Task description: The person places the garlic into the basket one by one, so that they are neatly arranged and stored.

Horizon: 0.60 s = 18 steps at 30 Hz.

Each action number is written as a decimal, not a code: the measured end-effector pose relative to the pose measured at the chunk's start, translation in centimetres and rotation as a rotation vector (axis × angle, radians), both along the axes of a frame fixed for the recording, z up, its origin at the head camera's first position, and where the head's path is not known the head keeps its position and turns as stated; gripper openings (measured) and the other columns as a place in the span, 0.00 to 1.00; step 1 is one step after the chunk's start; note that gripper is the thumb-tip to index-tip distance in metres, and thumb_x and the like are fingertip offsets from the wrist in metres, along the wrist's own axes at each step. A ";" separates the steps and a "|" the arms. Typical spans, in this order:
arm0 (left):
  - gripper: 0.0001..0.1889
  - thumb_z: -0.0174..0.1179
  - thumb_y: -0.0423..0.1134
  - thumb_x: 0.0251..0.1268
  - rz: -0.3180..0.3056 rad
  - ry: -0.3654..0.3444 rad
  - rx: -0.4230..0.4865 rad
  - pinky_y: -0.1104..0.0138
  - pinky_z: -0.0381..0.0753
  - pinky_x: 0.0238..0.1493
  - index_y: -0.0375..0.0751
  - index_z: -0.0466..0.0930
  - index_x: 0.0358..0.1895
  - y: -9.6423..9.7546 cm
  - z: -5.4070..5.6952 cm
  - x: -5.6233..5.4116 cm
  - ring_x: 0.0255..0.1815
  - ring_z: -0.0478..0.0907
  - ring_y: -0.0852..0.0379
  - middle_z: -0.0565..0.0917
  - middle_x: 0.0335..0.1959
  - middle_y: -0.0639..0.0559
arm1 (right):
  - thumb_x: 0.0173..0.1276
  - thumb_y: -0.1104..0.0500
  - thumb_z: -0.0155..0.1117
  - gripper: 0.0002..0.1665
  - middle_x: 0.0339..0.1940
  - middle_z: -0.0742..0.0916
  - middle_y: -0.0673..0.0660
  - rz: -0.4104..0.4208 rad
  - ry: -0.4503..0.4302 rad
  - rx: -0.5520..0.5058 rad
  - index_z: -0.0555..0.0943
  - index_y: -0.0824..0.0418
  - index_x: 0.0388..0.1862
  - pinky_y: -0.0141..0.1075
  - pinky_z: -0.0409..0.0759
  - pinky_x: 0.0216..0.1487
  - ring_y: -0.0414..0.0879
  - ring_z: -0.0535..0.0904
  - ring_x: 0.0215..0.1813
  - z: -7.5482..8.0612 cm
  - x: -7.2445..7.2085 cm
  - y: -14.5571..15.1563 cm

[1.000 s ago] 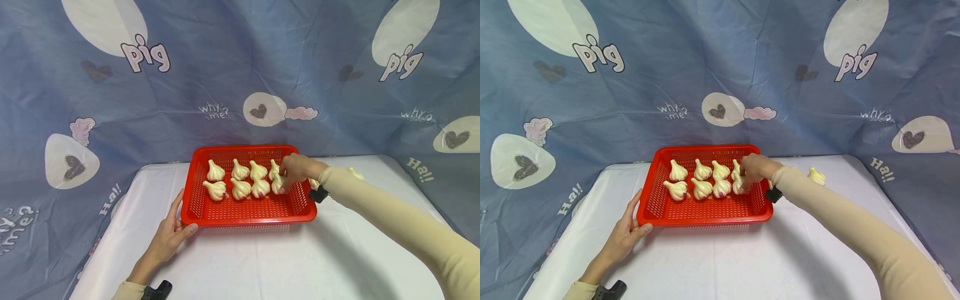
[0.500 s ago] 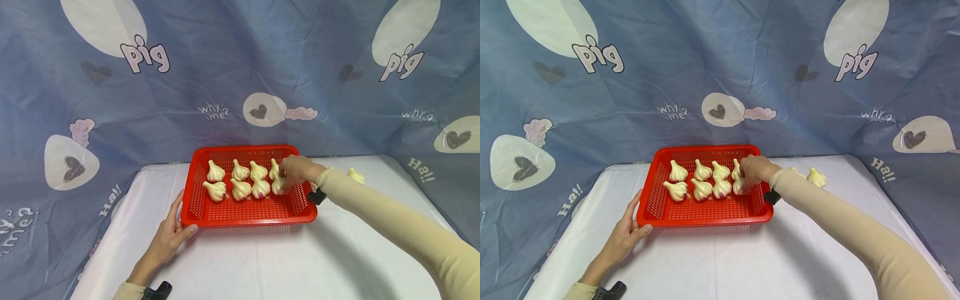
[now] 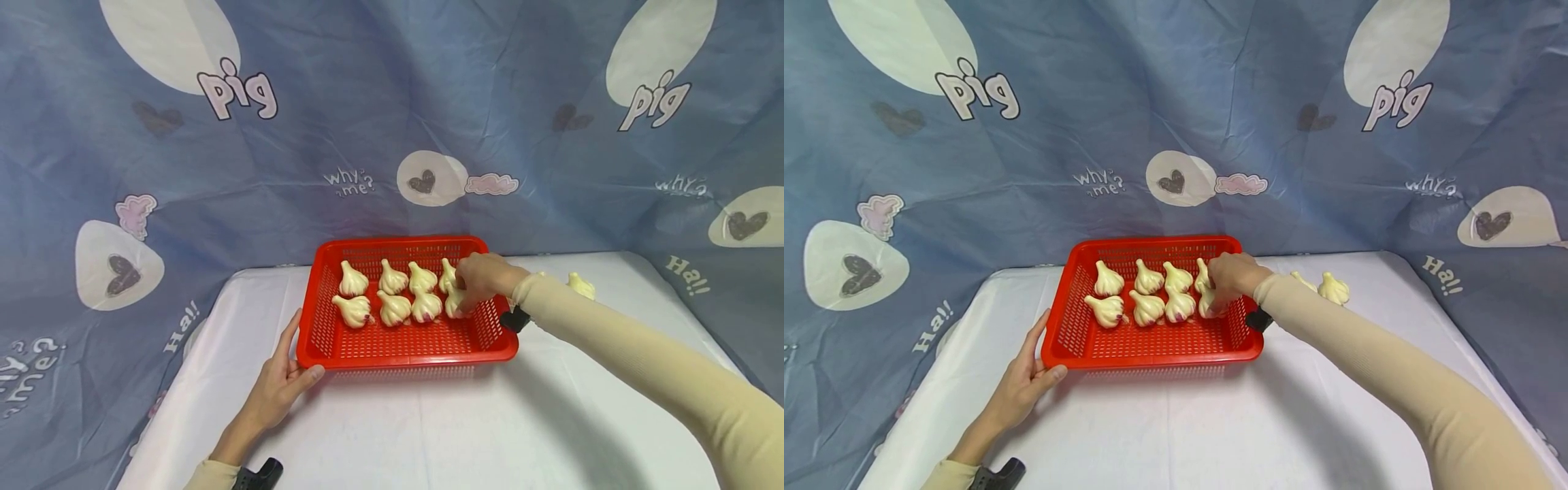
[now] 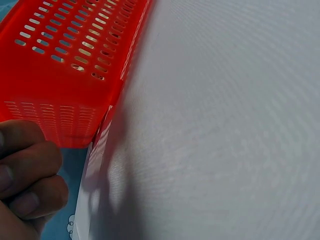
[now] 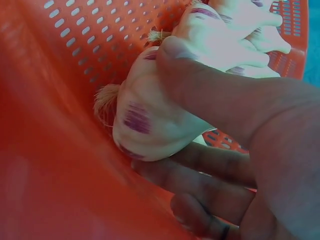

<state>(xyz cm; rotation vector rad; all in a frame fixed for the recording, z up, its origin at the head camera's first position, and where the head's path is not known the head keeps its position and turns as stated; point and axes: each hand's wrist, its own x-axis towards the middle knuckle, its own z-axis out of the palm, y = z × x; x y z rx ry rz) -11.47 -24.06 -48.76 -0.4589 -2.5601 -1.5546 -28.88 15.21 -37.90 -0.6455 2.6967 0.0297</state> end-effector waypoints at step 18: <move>0.53 0.69 0.37 0.67 -0.011 0.005 0.007 0.72 0.56 0.11 0.57 0.43 0.88 -0.1 -0.1 0.0 0.14 0.55 0.74 0.63 0.13 0.65 | 0.48 0.31 0.85 0.27 0.29 0.87 0.47 0.024 0.079 0.031 0.86 0.50 0.27 0.44 0.72 0.41 0.46 0.79 0.35 -0.5 0.5 -0.4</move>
